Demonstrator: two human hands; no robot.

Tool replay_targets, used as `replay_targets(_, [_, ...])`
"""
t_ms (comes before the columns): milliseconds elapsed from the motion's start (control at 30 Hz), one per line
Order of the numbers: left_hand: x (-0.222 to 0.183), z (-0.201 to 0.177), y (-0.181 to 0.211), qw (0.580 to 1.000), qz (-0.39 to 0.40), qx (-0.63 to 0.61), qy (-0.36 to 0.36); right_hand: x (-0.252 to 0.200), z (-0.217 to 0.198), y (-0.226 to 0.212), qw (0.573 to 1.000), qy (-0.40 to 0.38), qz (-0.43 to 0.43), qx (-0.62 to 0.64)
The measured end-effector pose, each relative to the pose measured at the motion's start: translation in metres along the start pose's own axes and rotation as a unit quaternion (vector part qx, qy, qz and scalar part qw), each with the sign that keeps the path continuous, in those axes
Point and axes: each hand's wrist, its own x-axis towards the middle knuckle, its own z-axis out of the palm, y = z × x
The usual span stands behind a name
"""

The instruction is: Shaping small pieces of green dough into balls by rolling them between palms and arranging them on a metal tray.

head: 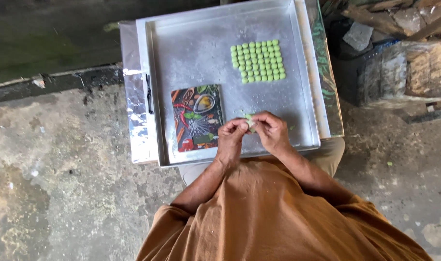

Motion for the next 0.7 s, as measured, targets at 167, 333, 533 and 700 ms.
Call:
replay_targets(167, [0.011, -0.007, -0.004, 0.999, 0.019, -0.020, 0.026, 0.013, 0.003, -0.002, 0.995, 0.026, -0.022, -0.093])
replay_targets(333, [0.016, 0.012, 0.022, 0.999, 0.025, -0.038, 0.025, 0.023, 0.009, -0.012, 0.995, -0.006, -0.091, -0.047])
replay_targets(533, [0.030, 0.010, 0.030, 0.994, 0.029, -0.027, -0.100, 0.039, -0.003, -0.026, 0.997, -0.039, -0.056, -0.026])
replay_targets(700, [0.041, 0.015, 0.027, 0.991, 0.017, -0.030, -0.129, 0.042, -0.006, -0.010, 0.998, -0.029, -0.061, 0.002])
